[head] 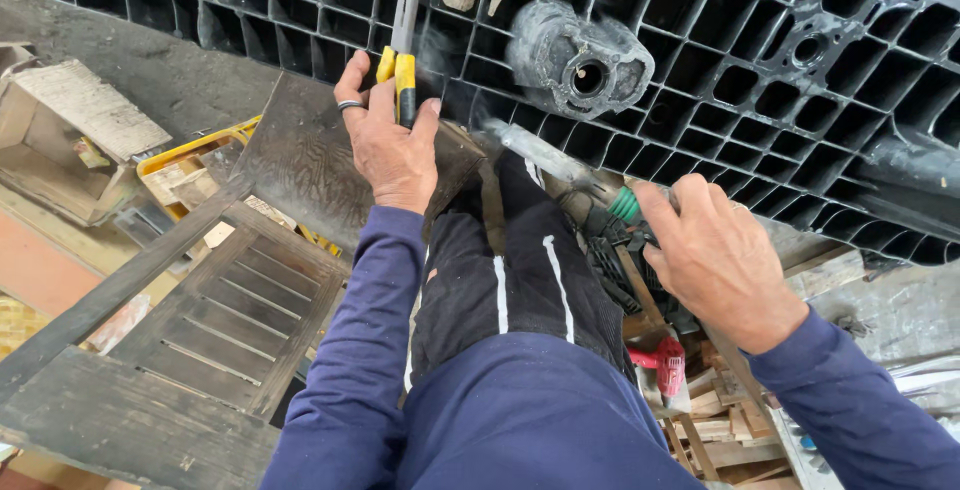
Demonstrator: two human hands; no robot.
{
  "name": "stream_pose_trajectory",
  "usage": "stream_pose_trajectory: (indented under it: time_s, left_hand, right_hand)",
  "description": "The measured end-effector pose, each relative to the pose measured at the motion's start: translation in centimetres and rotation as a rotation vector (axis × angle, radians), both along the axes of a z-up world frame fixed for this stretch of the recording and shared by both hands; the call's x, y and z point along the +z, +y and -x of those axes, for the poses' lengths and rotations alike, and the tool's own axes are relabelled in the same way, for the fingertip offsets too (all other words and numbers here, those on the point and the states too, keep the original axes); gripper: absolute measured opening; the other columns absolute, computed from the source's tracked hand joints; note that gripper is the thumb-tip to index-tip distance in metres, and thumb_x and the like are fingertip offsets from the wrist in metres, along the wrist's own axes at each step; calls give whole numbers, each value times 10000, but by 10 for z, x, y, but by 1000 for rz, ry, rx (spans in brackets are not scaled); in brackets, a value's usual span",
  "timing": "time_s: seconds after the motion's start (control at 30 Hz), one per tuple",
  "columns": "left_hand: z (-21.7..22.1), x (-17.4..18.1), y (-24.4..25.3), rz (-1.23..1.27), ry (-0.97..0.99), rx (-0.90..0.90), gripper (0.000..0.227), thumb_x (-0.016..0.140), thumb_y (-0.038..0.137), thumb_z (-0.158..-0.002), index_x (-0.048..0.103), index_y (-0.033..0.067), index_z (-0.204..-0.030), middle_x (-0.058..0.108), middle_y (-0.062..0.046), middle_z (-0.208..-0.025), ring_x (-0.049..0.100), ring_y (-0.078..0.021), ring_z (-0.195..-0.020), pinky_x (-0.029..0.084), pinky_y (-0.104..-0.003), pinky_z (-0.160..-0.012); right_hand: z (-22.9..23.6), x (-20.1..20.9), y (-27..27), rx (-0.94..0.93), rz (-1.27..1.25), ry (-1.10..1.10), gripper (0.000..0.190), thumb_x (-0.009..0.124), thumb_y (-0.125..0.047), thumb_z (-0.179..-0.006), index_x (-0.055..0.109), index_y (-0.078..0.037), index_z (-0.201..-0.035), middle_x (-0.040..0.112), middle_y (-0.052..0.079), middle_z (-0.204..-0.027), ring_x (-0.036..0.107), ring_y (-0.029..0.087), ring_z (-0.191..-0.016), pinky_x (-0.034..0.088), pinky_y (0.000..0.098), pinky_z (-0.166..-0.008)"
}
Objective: The person uses a heated soldering iron to melt and smooth the surface of a black plastic pallet, focusing on specific protruding areas. They then use pliers to pull and remove excess plastic strands from the treated spots. The person works methodically on different sections of the pallet, occasionally adjusting their position.
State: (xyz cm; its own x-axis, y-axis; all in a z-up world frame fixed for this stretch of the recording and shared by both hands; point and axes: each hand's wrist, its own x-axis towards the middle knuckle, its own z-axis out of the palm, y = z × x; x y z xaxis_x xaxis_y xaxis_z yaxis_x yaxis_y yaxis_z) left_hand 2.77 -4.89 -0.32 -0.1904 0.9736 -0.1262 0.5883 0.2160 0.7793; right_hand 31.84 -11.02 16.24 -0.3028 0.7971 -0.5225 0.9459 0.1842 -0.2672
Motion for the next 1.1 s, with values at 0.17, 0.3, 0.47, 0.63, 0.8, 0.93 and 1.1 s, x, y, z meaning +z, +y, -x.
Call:
stream_pose_trajectory:
  time_s: [0.17,0.3,0.47,0.63,0.8,0.93,1.1]
  left_hand:
    - [-2,-3,2,66,257,-41,453,875,128,-788,626,64,-1161,510,-112,-1428,528,-365,-1257,471,-454,-1015]
    - [-7,-6,2,64,301,-17,423,851,147,-805,603,81,-1141,518,-103,-1414,528,-363,-1250,469,-467,-1012]
    - [-7,-3,-1,34,300,-22,406,842,172,-817,596,103,-1133,511,-101,-1431,526,-355,-1240,464,-480,-986]
    - [-2,-2,-1,30,306,-42,446,830,205,-802,597,104,-1168,507,-103,-1417,526,-355,-1228,462,-491,-950]
    - [4,2,2,9,280,-58,447,812,216,-806,588,101,-1175,506,-111,-1416,525,-360,-1229,462,-496,-956]
    - [12,2,-3,-18,199,-71,432,795,199,-826,601,87,-1196,496,-132,-1434,520,-364,-1258,452,-490,-987]
    - [34,3,-16,-133,-153,-12,351,754,157,-890,654,40,-1205,554,-128,-1434,578,-332,-1272,489,-416,-1064]
  right_hand:
    - [4,-1,10,73,-74,-14,642,801,-162,-712,574,-62,-1304,539,110,-1035,611,271,-881,519,394,-702]
    - [7,6,18,205,-80,-122,575,726,-145,-819,574,-41,-1363,539,73,-959,593,211,-801,516,355,-660]
    - [17,20,28,330,-187,-182,497,668,-139,-874,601,-86,-1364,534,36,-902,587,185,-820,505,331,-676]
    - [34,36,29,342,-221,-217,489,679,-152,-894,606,-117,-1376,534,31,-912,575,188,-822,493,341,-705]
    - [57,48,14,210,-185,-239,546,729,-217,-828,626,-132,-1357,544,33,-914,598,197,-849,499,355,-720]
    - [65,44,-17,14,-208,-191,584,740,-225,-767,627,-102,-1327,616,74,-961,641,242,-820,513,355,-698]
    - [75,12,-73,-773,231,231,565,653,-175,-902,574,-103,-1456,657,124,-852,634,194,-660,519,353,-593]
